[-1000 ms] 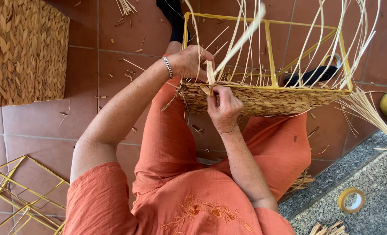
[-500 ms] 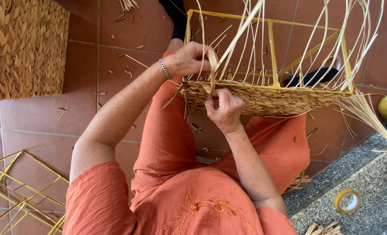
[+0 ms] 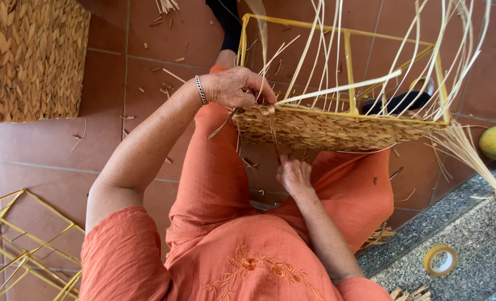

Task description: The person sits on the floor weaving a water hyacinth basket on a bamboo frame. They tuck and weave strands around the frame, fold the woven side over the rim, secure it with a strip, and use scissors to trim excess material while continuing to weave the edge.

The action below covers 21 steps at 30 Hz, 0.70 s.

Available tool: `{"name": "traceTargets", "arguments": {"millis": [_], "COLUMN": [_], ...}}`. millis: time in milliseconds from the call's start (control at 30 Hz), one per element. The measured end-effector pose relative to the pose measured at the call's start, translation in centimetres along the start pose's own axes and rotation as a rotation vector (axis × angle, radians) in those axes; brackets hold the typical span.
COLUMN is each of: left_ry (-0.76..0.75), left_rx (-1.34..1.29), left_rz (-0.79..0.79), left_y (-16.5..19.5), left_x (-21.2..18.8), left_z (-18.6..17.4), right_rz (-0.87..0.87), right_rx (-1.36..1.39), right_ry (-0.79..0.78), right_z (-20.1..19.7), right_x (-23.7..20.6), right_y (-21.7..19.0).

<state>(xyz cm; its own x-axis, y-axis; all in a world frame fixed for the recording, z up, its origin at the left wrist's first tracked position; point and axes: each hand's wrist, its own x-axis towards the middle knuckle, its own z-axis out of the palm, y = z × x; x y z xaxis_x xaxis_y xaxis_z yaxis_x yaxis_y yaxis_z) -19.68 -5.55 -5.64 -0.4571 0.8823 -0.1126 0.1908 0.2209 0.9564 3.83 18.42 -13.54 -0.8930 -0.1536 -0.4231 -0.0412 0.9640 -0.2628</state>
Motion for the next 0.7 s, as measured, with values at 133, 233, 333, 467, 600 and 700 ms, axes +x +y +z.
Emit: {"name": "traceTargets", "arguments": {"millis": [133, 233, 333, 467, 600, 700], "left_ry": [0.022, 0.24, 0.355, 0.278, 0.279, 0.385], "left_rx": [0.018, 0.262, 0.112, -0.026, 0.008, -0.069], "left_rz": [0.083, 0.109, 0.059, -0.012, 0.083, 0.079], "left_y": [1.8, 2.6, 2.4, 1.5, 1.0, 0.5], "left_x": [-0.8, -0.5, -0.4, -0.5, -0.2, -0.2], "left_z": [0.8, 3.2, 3.8, 2.8, 2.9, 3.9], "right_rz": [-0.079, -0.223, -0.178, 0.012, -0.035, -0.079], "right_rx": [0.28, 0.579, 1.013, 1.301, 1.052, 0.752], "right_ry": [0.242, 0.425, 0.395, 0.335, 0.415, 0.534], "right_z": [-2.5, -4.0, -5.2, -5.5, -5.7, -5.9], "right_x": [0.1, 1.4, 2.9, 4.7, 5.1, 4.6], "right_y": [-0.1, -1.8, -3.4, -4.9, -5.1, -4.6]}}
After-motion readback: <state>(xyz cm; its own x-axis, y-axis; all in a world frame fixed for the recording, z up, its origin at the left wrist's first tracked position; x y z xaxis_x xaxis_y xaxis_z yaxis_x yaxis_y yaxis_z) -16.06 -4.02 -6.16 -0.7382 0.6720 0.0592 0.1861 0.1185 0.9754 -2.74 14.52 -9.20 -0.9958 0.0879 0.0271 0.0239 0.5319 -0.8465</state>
